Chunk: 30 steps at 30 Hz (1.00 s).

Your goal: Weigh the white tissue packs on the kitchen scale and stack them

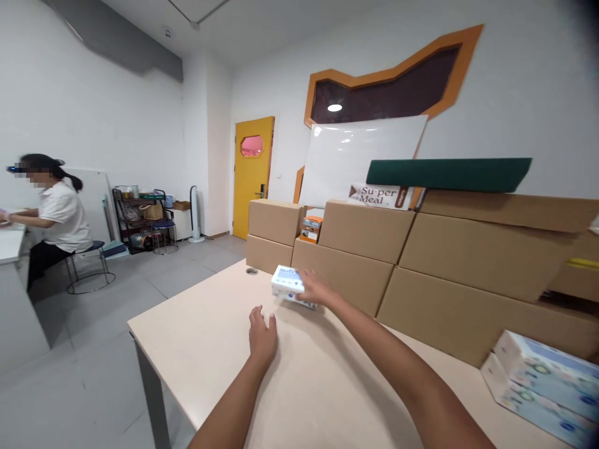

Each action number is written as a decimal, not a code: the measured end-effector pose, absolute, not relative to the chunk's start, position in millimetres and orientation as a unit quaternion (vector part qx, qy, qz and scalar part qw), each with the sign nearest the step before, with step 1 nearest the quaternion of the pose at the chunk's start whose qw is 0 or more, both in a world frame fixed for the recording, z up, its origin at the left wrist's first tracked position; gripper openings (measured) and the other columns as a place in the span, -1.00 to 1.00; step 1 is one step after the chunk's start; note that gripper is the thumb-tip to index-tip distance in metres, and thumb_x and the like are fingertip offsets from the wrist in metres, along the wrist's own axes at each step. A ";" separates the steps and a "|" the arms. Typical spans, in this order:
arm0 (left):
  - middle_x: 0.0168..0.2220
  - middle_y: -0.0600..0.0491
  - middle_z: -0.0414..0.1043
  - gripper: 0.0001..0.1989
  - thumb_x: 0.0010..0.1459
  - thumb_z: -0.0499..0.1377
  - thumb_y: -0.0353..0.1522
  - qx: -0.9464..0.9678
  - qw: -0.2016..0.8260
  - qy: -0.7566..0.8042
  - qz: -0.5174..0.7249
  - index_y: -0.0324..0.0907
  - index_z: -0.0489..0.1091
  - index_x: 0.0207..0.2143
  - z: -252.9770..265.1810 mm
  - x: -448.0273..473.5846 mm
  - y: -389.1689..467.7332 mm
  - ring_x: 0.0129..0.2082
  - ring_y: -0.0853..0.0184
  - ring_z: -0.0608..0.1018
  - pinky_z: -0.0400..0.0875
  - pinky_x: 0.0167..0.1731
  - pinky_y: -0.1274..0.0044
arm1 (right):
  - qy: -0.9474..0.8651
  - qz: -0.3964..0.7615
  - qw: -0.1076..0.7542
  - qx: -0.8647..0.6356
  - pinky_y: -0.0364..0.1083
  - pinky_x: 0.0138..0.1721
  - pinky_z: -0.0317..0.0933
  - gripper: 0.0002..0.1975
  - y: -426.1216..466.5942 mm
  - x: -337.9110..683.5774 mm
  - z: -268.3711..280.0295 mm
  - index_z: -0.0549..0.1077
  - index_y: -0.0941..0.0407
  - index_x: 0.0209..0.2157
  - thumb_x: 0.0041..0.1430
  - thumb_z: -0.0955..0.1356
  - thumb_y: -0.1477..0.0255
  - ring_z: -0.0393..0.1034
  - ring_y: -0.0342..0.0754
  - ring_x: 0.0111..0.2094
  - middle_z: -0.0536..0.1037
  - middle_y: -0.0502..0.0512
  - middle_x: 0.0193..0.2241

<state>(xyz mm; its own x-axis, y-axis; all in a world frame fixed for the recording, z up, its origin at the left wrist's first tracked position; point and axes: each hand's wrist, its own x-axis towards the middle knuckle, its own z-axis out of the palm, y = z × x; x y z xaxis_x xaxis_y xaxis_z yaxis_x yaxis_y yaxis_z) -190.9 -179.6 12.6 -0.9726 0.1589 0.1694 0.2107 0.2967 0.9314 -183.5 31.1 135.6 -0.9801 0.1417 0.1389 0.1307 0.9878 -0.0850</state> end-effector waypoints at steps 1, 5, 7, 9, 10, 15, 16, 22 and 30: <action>0.47 -0.31 0.17 -0.57 0.45 0.04 -0.27 -0.112 0.022 -0.803 -0.584 -0.18 0.22 0.30 12.9 -189.9 -179.8 0.35 0.03 0.53 0.38 0.34 0.28 | -0.993 0.031 0.088 -0.069 0.28 0.35 0.21 -0.18 38.4 -189.7 146.2 0.24 0.05 0.45 0.26 0.54 0.24 0.22 0.32 0.41 0.31 0.33 0.42; 0.49 -0.29 0.18 -0.57 0.45 0.03 -0.26 -0.103 0.024 -0.805 -0.584 -0.16 0.23 0.30 13.3 -187.9 -180.7 0.36 0.04 0.52 0.40 0.33 0.28 | -0.990 0.007 0.094 -0.100 0.32 0.26 0.37 -0.49 63.8 -207.3 171.4 0.42 0.07 0.31 0.43 0.46 0.23 0.41 0.23 0.27 0.41 0.24 0.35; 0.48 -0.30 0.20 -0.57 0.46 0.02 -0.27 -0.104 0.023 -0.807 -0.580 -0.18 0.23 0.30 13.8 -187.6 -181.0 0.35 0.02 0.52 0.39 0.33 0.23 | -0.990 -0.003 0.071 -0.124 0.25 0.18 0.46 -0.57 70.7 -209.1 171.4 0.48 0.09 0.24 0.44 0.45 0.25 0.50 0.17 0.18 0.50 0.23 0.26; 0.46 -0.30 0.23 -0.58 0.45 0.02 -0.28 -0.104 0.024 -0.810 -0.576 -0.18 0.26 0.28 14.4 -187.3 -181.2 0.33 0.01 0.54 0.37 0.34 0.20 | -0.989 -0.011 0.052 -0.140 0.21 0.13 0.50 -0.61 73.0 -207.9 167.1 0.50 0.09 0.20 0.45 0.45 0.25 0.54 0.13 0.12 0.54 0.21 0.21; 0.45 -0.30 0.25 -0.59 0.44 0.03 -0.28 -0.103 0.025 -0.811 -0.575 -0.17 0.27 0.27 14.8 -187.2 -181.2 0.33 0.01 0.55 0.36 0.34 0.19 | -0.988 -0.015 0.047 -0.144 0.20 0.12 0.50 -0.62 72.7 -206.9 164.8 0.50 0.09 0.20 0.45 0.44 0.25 0.54 0.12 0.11 0.55 0.21 0.20; 0.37 -0.29 0.37 -0.62 0.40 0.09 -0.27 -0.100 0.040 -0.812 -0.574 -0.17 0.35 0.21 15.4 -189.8 -182.5 0.24 0.02 0.61 0.41 0.30 0.21 | -0.991 -0.016 0.061 -0.120 0.22 0.15 0.49 -0.60 66.2 -197.4 161.9 0.49 0.09 0.22 0.45 0.45 0.26 0.53 0.14 0.14 0.53 0.22 0.23; 0.35 -0.27 0.40 -0.63 0.40 0.09 -0.27 -0.103 0.044 -0.812 -0.572 -0.17 0.37 0.19 15.5 -191.2 -183.3 0.21 0.03 0.62 0.43 0.28 0.23 | -0.991 -0.011 0.069 -0.111 0.24 0.18 0.47 -0.59 65.7 -192.5 162.8 0.48 0.08 0.24 0.45 0.45 0.26 0.51 0.15 0.17 0.51 0.23 0.26; 0.31 -0.27 0.37 -0.62 0.42 0.05 -0.25 -0.130 0.041 -0.827 -0.546 -0.19 0.34 0.19 26.2 -199.4 -186.3 0.18 0.09 0.61 0.47 0.29 0.26 | -0.991 0.036 0.094 -0.089 0.27 0.48 0.09 -0.40 90.5 -105.5 162.4 0.33 0.00 0.44 0.45 0.42 0.27 0.18 0.26 0.49 0.25 0.24 0.51; 0.38 -0.23 0.25 -0.52 0.31 0.11 -0.16 -0.222 0.022 -0.840 -0.494 -0.20 0.28 0.19 38.0 -209.9 -163.4 0.32 -0.05 0.49 0.40 0.38 0.11 | -0.961 0.042 0.020 -0.271 0.14 0.46 0.13 -0.34 175.1 127.8 131.3 0.37 0.04 0.44 0.39 0.44 0.22 0.21 0.27 0.49 0.33 0.25 0.48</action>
<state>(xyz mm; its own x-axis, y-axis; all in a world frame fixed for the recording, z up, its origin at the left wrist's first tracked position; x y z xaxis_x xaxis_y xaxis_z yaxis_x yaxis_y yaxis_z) -209.9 -163.4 38.0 -0.9004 0.3511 0.2571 0.3955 0.4138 0.8200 127.8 175.1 131.3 -0.8522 0.5230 0.0154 0.5197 0.8494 -0.0917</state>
